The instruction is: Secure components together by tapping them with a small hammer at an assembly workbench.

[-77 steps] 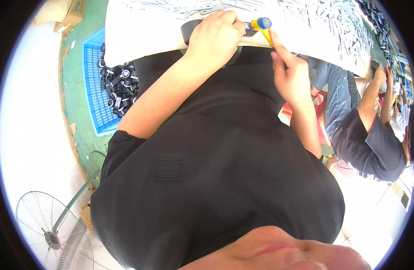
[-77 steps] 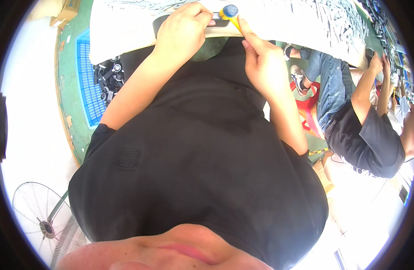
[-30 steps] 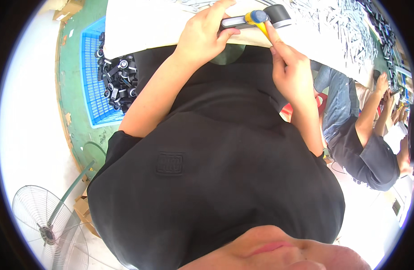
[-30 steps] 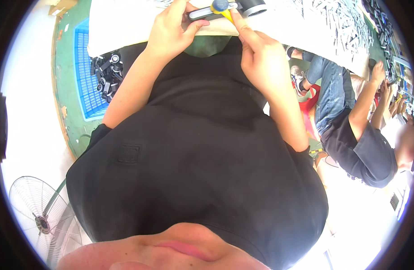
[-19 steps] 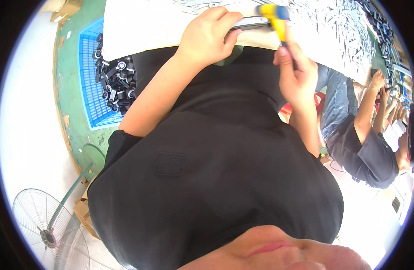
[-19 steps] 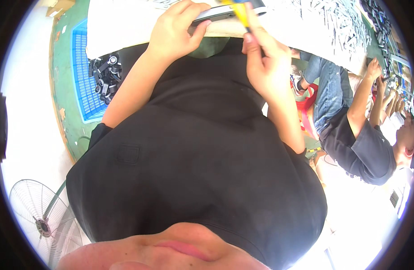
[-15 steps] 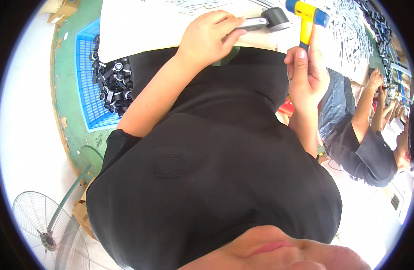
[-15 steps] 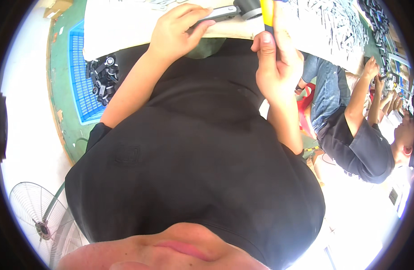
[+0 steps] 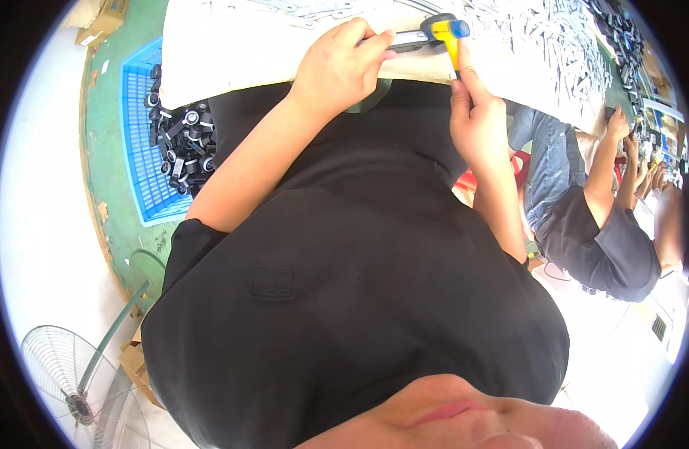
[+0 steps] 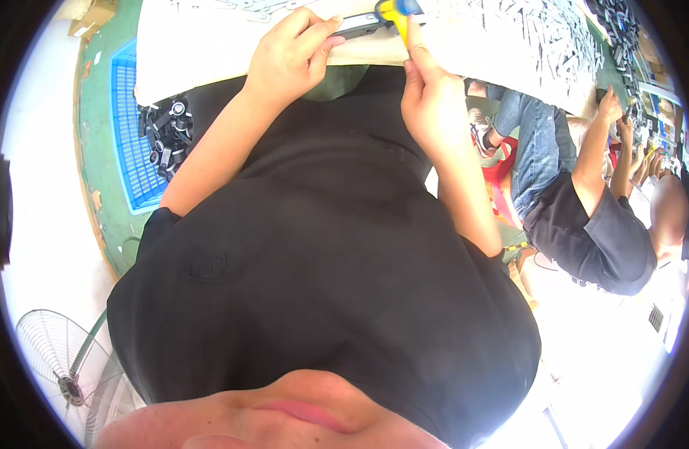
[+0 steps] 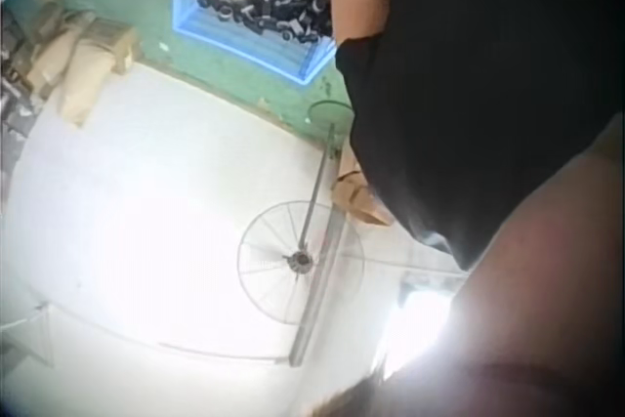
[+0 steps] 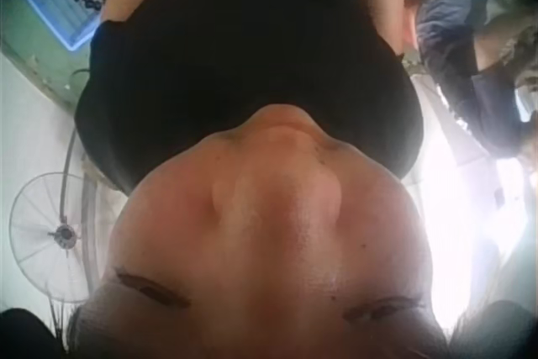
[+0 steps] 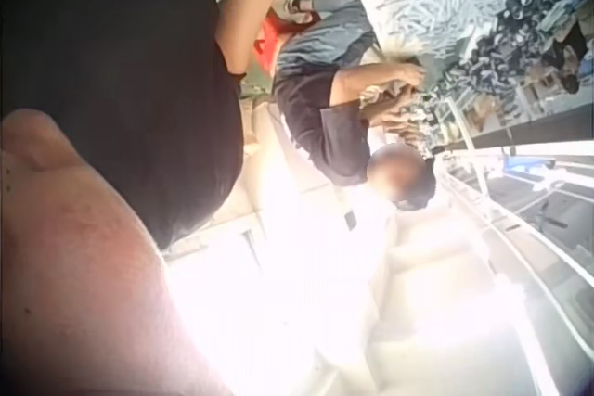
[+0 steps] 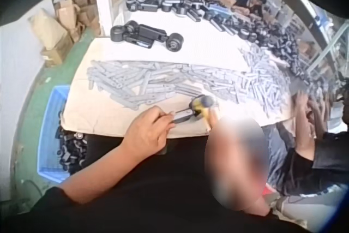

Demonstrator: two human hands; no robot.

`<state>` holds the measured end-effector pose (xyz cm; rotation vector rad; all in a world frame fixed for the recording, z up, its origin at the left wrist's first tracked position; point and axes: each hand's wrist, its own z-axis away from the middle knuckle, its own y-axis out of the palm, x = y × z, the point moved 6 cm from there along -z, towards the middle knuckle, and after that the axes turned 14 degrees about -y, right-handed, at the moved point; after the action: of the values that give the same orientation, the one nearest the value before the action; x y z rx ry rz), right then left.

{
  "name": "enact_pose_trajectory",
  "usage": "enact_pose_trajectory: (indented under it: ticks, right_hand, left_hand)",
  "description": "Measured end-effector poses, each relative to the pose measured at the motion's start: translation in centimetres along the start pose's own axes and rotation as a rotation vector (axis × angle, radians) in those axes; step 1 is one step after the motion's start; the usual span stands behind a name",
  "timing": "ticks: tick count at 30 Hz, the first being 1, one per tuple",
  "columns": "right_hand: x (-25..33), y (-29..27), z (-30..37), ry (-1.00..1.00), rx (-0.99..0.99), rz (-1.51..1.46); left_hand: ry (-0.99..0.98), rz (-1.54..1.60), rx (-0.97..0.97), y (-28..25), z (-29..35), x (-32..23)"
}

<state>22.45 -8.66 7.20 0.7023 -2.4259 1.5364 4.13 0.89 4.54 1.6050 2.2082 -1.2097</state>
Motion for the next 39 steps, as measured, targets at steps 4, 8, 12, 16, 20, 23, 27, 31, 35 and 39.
enact_pose_trajectory:
  ticks: [4, 8, 12, 16, 20, 23, 27, 31, 35, 39]
  right_hand:
    - [0.1, -2.6, 1.1, 0.093, -0.288, -0.097]
    - [0.3, -1.7, 0.9, 0.023, -0.178, 0.013]
    - [0.1, -2.3, 0.5, 0.011, -0.112, -0.009]
    - [0.8, -1.4, 0.5, -0.001, -0.196, -0.026]
    - [0.5, -0.9, 0.6, 0.061, 0.018, -0.04]
    - [2.2, -2.3, -0.3, -0.03, -0.205, -0.219]
    - [3.1, -2.9, -1.0, -0.15, -0.205, -0.245]
    - [3.7, -3.0, -0.4, -0.327, -0.282, -0.254]
    - [4.4, -3.0, 0.0, -0.46, -0.322, -0.248]
    - [4.4, -2.2, 0.6, -0.383, -0.347, -0.267]
  left_hand:
    - [-0.008, -0.024, 0.007, 0.9, 0.4, 0.7]
    - [-0.006, -0.008, -0.013, 0.3, 0.3, 0.2]
    - [-0.011, -0.02, -0.01, -0.1, 0.2, 0.1]
    - [-0.027, 0.013, 0.007, 0.5, 0.3, 0.7]
    - [-0.133, 0.107, 0.047, 0.2, -0.2, 0.7]
    - [-0.198, 0.188, 0.06, 0.3, -0.9, 0.5]
    - [-0.317, 0.321, 0.095, 1.4, -1.1, 1.2]
    - [-0.44, 0.354, 0.195, 1.3, -1.0, 1.5]
    - [-0.263, 0.396, 0.074, 0.7, -0.8, 1.7]
    - [-0.495, 0.446, 0.229, 1.5, -1.0, 2.3]
